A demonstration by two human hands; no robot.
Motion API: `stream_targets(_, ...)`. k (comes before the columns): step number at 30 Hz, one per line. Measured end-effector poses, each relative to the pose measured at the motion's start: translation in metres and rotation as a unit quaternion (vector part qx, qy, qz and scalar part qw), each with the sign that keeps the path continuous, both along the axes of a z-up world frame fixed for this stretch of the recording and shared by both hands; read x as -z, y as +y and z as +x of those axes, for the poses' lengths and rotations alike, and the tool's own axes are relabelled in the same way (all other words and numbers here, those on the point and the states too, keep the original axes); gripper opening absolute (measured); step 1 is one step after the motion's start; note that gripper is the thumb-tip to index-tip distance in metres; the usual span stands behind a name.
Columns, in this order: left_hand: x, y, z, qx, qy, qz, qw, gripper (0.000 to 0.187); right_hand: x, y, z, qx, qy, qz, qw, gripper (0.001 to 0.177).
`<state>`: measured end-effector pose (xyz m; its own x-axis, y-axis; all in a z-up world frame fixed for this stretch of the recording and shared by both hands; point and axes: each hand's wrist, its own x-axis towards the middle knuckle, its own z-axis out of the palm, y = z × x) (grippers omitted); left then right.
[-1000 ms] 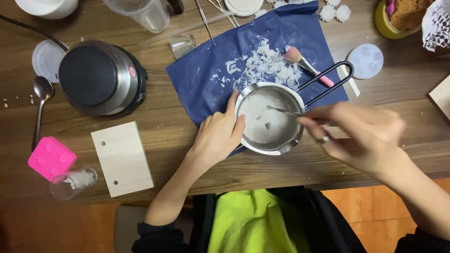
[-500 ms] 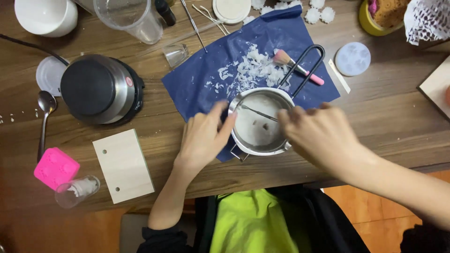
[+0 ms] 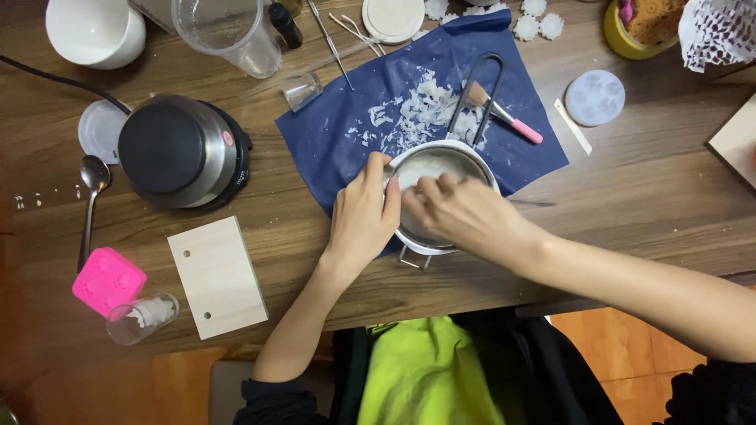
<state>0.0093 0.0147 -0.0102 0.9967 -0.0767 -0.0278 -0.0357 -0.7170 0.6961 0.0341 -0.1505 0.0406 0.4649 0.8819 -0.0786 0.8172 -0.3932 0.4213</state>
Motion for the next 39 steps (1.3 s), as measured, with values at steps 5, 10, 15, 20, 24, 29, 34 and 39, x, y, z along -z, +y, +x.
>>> stream_targets(5, -0.014, -0.002, -0.001, 0.008, 0.119, 0.041, 0.992, 0.028, 0.031, -0.013, 0.016, 0.011, 0.079, 0.061, 0.995, 0.016)
stream_targets(10, -0.017, -0.001, 0.001, 0.014, 0.146, 0.051, 0.988, 0.033, 0.031, -0.018, 0.03, 0.081, 0.09, 0.052, 0.991, 0.028)
stream_targets(15, -0.025, -0.003, 0.0, 0.012, 0.134, 0.036, 0.99, 0.038, 0.043, -0.014, 0.031, 0.085, 0.062, 0.033, 0.994, 0.024)
stream_targets(20, -0.025, -0.002, -0.001, 0.007, 0.104, 0.046, 0.994, 0.04, 0.039, -0.012, 0.027, 0.074, 0.065, 0.002, 0.995, 0.021)
stream_targets(24, -0.017, -0.003, -0.002, 0.01, 0.063, 0.056, 0.996, 0.036, 0.056, -0.016, 0.026, 0.067, 0.037, -0.034, 0.996, 0.013)
stream_targets(29, -0.011, -0.004, -0.002, 0.005, 0.055, 0.047, 0.997, 0.037, 0.078, -0.021, 0.036, 0.012, 0.024, -0.012, 1.0, 0.023)
stream_targets(34, -0.004, -0.003, 0.0, 0.009, 0.026, 0.074, 0.997, 0.037, 0.067, -0.018, 0.035, -0.002, 0.077, -0.016, 0.997, 0.02)
stream_targets(39, -0.002, -0.003, 0.0, 0.013, 0.018, 0.092, 0.996, 0.038, 0.068, -0.007, 0.008, -0.01, 0.059, 0.034, 0.998, 0.018)
